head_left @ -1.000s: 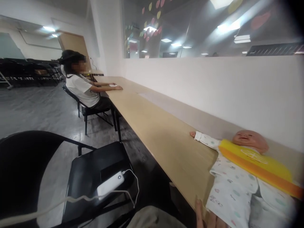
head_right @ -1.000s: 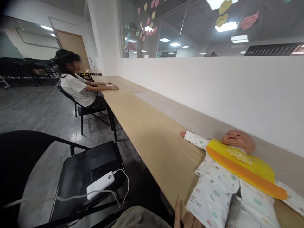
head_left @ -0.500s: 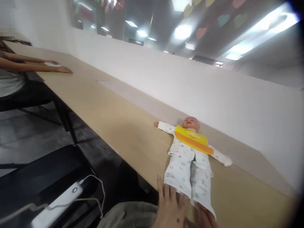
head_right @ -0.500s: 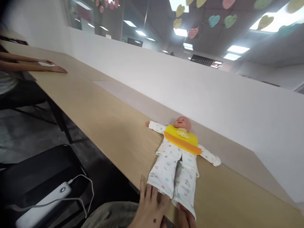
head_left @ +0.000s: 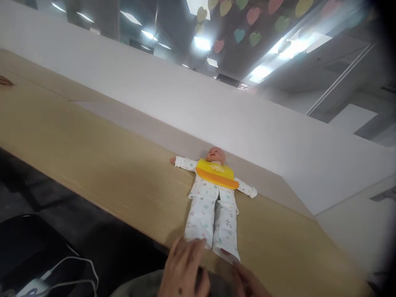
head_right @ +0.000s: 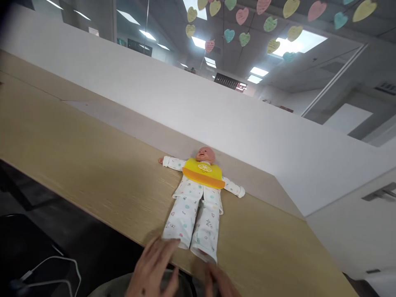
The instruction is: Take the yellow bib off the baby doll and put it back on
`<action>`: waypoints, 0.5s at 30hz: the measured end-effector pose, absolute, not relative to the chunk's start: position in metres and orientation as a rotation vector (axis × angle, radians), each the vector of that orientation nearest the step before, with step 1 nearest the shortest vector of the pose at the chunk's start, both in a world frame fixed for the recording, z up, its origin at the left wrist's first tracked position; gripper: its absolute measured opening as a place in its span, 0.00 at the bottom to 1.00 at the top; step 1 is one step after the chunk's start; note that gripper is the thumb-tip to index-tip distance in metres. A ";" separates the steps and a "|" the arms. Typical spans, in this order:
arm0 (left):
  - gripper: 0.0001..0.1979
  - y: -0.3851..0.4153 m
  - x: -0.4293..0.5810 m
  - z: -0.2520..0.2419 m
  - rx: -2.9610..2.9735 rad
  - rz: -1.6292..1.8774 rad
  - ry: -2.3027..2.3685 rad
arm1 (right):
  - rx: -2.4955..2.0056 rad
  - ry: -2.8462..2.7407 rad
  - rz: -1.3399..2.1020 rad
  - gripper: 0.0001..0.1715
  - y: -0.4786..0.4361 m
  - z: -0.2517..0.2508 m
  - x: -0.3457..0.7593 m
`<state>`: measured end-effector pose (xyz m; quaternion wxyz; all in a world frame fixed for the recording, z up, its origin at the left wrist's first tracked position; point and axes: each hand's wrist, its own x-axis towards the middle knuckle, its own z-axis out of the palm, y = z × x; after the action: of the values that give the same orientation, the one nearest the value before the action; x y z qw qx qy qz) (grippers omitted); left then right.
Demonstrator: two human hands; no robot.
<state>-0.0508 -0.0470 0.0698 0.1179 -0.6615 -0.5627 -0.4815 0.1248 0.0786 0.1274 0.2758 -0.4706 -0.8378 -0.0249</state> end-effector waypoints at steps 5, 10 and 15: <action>0.15 -0.013 -0.093 0.098 -1.959 -1.616 -2.082 | -1.321 -2.185 -0.218 0.31 0.109 0.125 0.147; 0.11 0.007 -0.117 0.091 -1.904 -1.698 -2.152 | -1.325 -2.428 -0.336 0.30 0.177 0.150 0.121; 0.10 0.001 -0.115 0.086 -1.964 -1.616 -2.103 | -1.462 -2.544 -0.377 0.26 0.212 0.165 0.104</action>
<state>-0.1149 0.0015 0.0863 -0.0792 -0.5931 -0.6352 -0.4883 0.1043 0.2122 0.1649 0.0918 -0.4921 -0.8563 -0.1270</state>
